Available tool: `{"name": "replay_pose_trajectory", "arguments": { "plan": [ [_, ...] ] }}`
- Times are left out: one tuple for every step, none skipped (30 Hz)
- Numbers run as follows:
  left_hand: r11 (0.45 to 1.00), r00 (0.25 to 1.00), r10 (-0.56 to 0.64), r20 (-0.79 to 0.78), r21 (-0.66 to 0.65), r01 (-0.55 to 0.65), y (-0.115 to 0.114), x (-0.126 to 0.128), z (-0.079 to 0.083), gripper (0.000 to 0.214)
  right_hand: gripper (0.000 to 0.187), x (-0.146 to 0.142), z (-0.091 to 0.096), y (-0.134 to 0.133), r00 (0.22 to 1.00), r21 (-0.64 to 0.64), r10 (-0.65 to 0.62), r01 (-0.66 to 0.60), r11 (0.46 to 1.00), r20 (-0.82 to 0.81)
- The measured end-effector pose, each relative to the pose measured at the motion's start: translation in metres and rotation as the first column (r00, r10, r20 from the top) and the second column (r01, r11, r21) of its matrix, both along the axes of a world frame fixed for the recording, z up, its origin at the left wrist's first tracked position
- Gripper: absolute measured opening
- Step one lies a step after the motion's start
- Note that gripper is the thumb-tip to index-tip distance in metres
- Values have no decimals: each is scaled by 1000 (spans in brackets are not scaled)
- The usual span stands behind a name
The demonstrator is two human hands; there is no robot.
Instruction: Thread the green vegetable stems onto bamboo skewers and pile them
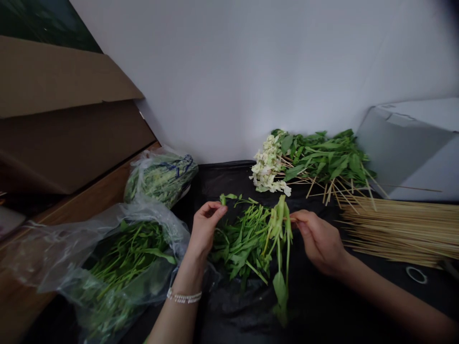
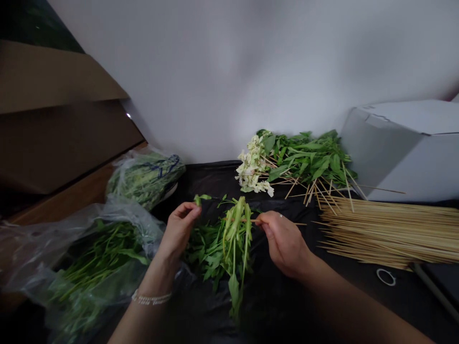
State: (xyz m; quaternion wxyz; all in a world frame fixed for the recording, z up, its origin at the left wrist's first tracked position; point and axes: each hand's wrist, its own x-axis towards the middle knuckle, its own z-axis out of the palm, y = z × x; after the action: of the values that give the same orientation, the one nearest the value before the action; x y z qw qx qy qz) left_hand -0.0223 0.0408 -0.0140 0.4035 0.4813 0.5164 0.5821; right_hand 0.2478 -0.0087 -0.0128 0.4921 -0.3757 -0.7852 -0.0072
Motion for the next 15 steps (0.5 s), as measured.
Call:
{"name": "replay_pose_trajectory", "arguments": {
  "plan": [
    [1000,992,-7,127,-3,7,0,0,2,29,18,0,0,0,1000,-3,0,0,1000,-2],
    [1000,972,-16,233,-14,20,-1,0,3,30,18,0,0,0,1000,-7,0,0,1000,-2],
    [999,948,-28,318,-31,40,-2,0,5,31,18,0,0,0,1000,-10,1,-1,1000,0],
    [997,922,-42,385,-49,66,-2,0,5,31,18,0,0,0,1000,-12,2,-2,1000,4],
    [993,897,-59,438,-64,96,-2,1,6,31,18,0,0,1,1000,-12,3,-3,1000,11],
    [989,874,-78,479,-75,129,-3,1,6,30,18,0,-1,1,1000,-8,3,-3,1000,18],
    [982,854,-103,510,-82,168,-3,3,6,29,17,1,-1,1,1000,-4,1,-1,1000,27],
    [974,835,-134,533,-84,210,-4,4,6,28,17,1,-2,1,999,-3,-1,1,1000,36],
    [964,818,-167,551,-82,252,-5,6,6,27,17,1,-2,2,999,-3,-3,3,1000,47],
    [954,803,-198,562,-77,290,-6,7,6,26,17,1,-3,2,998,-6,-5,5,1000,57],
    [945,791,-225,569,-72,320,-7,9,7,26,17,1,-3,2,998,-9,-6,6,1000,65],
    [937,784,-243,572,-69,341,-8,11,7,26,17,1,-4,2,997,-11,-5,6,1000,71],
    [933,781,-253,572,-69,353,-9,14,7,27,18,1,-5,3,997,-16,-4,5,1000,76],
    [931,782,-258,567,-71,358,-11,16,7,28,18,1,-6,3,996,-21,0,2,1000,84],
    [930,789,-260,557,-74,359,-12,18,8,29,19,0,-7,3,995,-28,5,-2,1000,95]
  ]
}}
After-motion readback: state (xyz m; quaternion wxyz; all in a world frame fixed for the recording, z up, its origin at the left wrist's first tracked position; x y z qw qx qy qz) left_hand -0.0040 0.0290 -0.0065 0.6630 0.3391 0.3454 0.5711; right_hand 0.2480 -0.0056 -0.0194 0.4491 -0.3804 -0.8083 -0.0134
